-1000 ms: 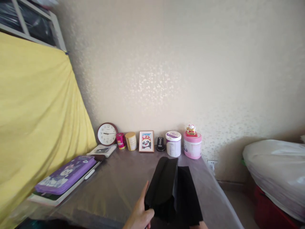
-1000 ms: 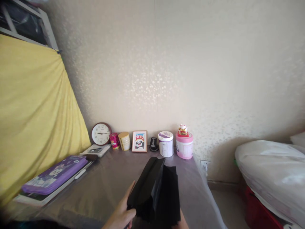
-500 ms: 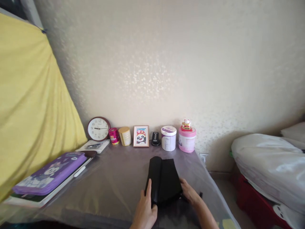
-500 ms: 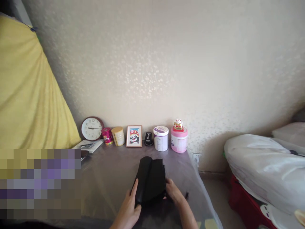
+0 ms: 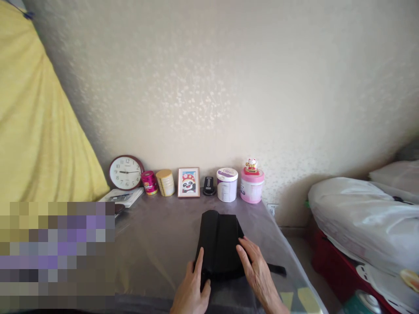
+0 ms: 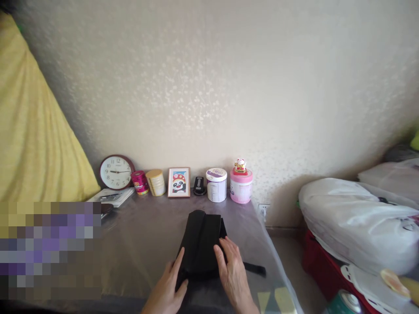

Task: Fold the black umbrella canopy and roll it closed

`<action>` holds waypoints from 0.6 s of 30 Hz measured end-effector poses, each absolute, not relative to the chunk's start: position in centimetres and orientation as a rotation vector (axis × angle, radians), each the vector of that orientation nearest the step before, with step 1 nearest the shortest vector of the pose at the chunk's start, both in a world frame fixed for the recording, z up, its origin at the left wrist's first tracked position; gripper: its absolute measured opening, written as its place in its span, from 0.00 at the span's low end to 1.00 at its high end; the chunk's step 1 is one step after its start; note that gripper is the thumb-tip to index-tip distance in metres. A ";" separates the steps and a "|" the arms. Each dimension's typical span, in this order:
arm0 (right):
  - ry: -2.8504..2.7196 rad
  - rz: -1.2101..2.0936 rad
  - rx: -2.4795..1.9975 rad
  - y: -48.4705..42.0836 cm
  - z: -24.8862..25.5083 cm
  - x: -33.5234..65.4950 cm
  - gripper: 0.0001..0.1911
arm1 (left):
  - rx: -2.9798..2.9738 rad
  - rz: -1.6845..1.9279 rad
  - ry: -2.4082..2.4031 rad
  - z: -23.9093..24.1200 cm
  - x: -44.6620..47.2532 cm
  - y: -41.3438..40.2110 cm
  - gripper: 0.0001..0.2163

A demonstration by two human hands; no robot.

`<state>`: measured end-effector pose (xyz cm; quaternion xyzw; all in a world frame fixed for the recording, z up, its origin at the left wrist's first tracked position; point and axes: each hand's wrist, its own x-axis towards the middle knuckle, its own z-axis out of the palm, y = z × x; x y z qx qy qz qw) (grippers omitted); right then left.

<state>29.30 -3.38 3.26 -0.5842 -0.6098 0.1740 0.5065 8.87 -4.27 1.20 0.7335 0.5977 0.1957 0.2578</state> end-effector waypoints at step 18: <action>-1.529 0.376 -1.337 -1.4 2.5 23.6 0.21 | 2.004 0.236 1.691 2.2 8.9 -4.9 0.35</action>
